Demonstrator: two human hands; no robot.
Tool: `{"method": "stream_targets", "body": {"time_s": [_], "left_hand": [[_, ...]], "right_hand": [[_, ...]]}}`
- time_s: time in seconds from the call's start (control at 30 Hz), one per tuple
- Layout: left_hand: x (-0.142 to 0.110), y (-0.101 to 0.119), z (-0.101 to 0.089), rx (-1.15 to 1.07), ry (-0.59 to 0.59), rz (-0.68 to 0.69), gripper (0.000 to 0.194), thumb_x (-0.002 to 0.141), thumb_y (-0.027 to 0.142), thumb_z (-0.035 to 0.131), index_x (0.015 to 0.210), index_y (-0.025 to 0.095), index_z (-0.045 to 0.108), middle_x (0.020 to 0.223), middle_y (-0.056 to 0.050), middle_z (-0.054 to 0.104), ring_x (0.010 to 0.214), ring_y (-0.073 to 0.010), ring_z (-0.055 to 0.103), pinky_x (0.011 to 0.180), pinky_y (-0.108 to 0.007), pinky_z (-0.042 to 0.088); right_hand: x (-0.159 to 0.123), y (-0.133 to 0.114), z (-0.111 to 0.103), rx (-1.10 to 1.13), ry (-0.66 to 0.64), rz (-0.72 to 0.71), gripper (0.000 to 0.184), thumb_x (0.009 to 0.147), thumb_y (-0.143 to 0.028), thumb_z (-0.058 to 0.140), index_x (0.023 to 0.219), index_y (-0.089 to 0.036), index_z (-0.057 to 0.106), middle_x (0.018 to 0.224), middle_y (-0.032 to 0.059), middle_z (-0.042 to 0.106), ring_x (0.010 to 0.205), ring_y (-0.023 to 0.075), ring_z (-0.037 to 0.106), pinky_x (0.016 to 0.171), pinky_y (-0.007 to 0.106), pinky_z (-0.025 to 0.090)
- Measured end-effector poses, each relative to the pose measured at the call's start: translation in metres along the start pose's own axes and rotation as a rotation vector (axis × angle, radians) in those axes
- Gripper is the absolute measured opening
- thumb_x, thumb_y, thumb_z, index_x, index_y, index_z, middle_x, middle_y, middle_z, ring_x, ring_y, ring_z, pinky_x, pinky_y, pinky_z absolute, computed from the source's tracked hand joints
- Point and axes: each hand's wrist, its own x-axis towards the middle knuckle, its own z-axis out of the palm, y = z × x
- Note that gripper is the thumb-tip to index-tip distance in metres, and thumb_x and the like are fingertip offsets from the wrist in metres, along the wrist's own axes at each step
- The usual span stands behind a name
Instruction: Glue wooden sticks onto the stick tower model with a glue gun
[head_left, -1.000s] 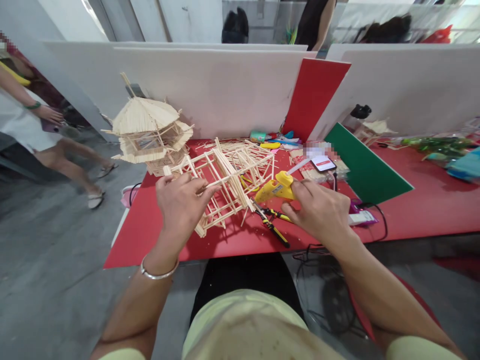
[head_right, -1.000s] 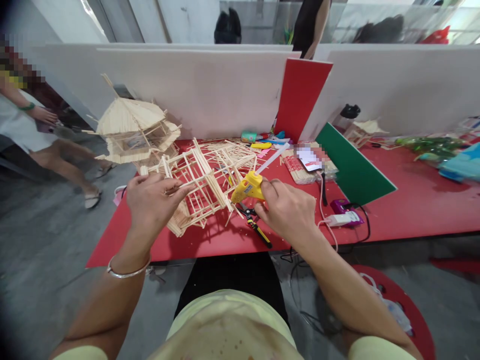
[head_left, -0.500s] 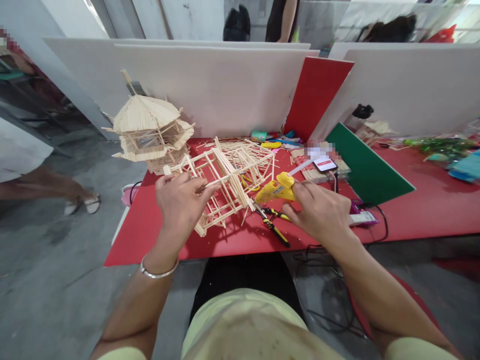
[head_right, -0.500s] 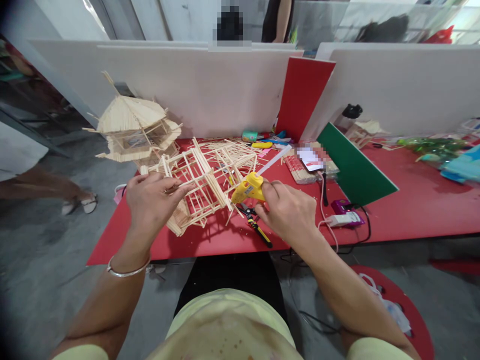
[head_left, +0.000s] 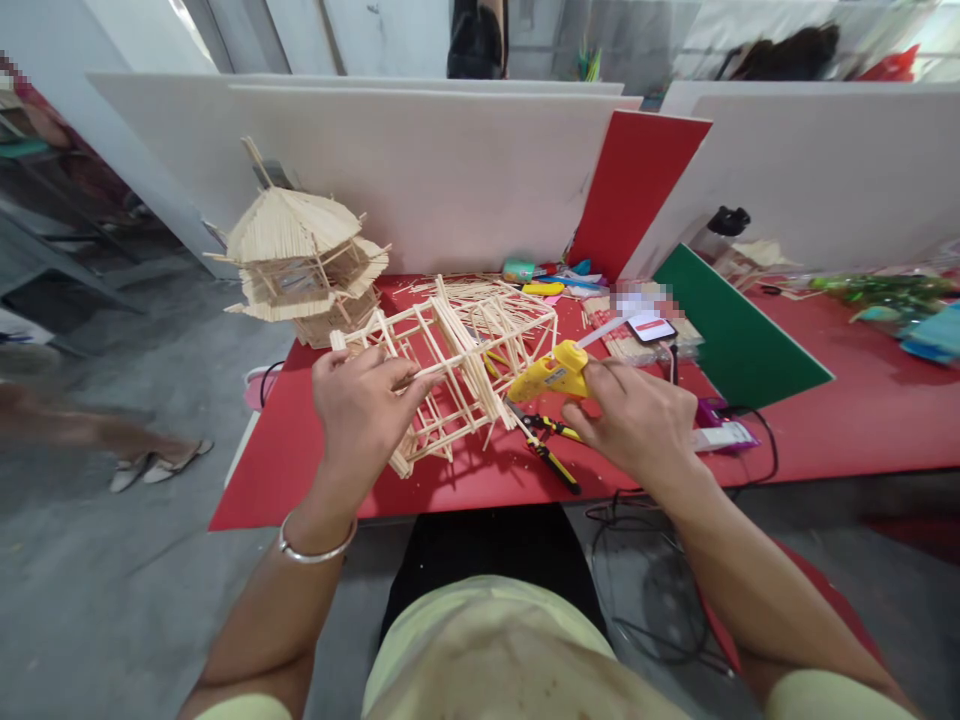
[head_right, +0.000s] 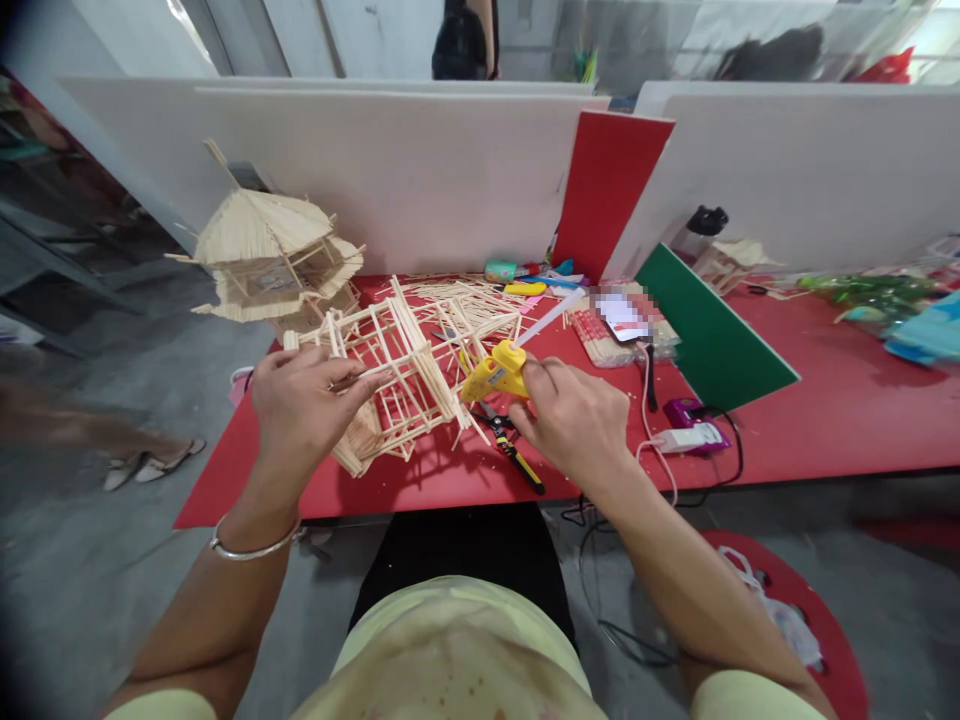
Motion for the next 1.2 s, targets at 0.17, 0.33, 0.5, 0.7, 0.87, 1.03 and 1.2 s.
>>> {"method": "stream_targets", "body": {"time_s": [0.17,0.33,0.5,0.7,0.87,1.03,1.2], "left_hand": [[0.0,0.001,-0.001,0.012,-0.011,-0.016,0.037,0.094,0.058,0.061,0.077,0.03,0.077,0.072,0.0,0.068,0.075,-0.0191,0.061,0.1,-0.042,0.035],[0.001,-0.001,0.0,0.027,-0.019,-0.045,0.04,0.093,0.061,0.061,0.073,0.03,0.076,0.07,0.0,0.066,0.075,-0.0199,0.06,0.098,-0.042,0.037],[0.001,-0.004,0.0,0.03,0.0,-0.052,0.037,0.093,0.059,0.061,0.077,0.03,0.077,0.074,-0.001,0.069,0.078,-0.0207,0.063,0.101,-0.043,0.036],[0.001,-0.005,0.0,0.011,0.007,-0.054,0.037,0.092,0.059,0.063,0.075,0.029,0.076,0.074,0.0,0.07,0.078,-0.0206,0.063,0.101,-0.043,0.036],[0.001,-0.005,-0.001,0.002,0.01,-0.056,0.036,0.091,0.059,0.064,0.075,0.029,0.076,0.072,0.0,0.068,0.076,-0.0201,0.062,0.1,-0.043,0.036],[0.001,-0.005,-0.001,0.005,0.007,-0.057,0.036,0.089,0.061,0.066,0.075,0.029,0.075,0.074,0.0,0.069,0.077,-0.0202,0.063,0.101,-0.043,0.035],[0.001,-0.005,-0.001,-0.004,0.005,-0.062,0.033,0.09,0.058,0.065,0.076,0.03,0.077,0.075,0.0,0.07,0.078,-0.0209,0.063,0.102,-0.044,0.035]], "right_hand": [[-0.001,0.001,-0.001,0.009,-0.03,0.01,0.027,0.091,-0.034,0.058,0.105,-0.014,0.067,0.087,0.006,0.073,0.075,0.0192,0.064,0.059,0.03,0.029],[-0.005,0.001,-0.004,0.027,-0.048,0.005,0.029,0.092,-0.036,0.058,0.108,-0.014,0.067,0.088,0.0065,0.073,0.078,0.0197,0.065,0.061,0.03,0.031],[-0.009,0.002,-0.008,0.032,0.002,-0.029,0.027,0.09,-0.034,0.061,0.107,-0.013,0.066,0.088,0.0052,0.073,0.077,0.0183,0.065,0.061,0.03,0.033],[-0.012,0.002,-0.01,0.02,0.007,-0.026,0.026,0.09,-0.032,0.06,0.107,-0.013,0.066,0.09,0.0057,0.073,0.078,0.0186,0.064,0.062,0.03,0.033],[-0.013,0.002,-0.01,0.035,-0.021,-0.007,0.026,0.091,-0.031,0.058,0.109,-0.014,0.066,0.092,0.0061,0.074,0.079,0.0193,0.065,0.063,0.031,0.034],[-0.013,0.002,-0.011,0.037,-0.023,-0.006,0.026,0.09,-0.03,0.058,0.109,-0.014,0.067,0.095,0.0079,0.075,0.081,0.0199,0.066,0.063,0.031,0.034],[-0.012,0.002,-0.01,0.056,-0.06,0.018,0.027,0.089,-0.031,0.058,0.109,-0.015,0.068,0.096,0.0091,0.075,0.082,0.0208,0.065,0.062,0.031,0.033]]}}
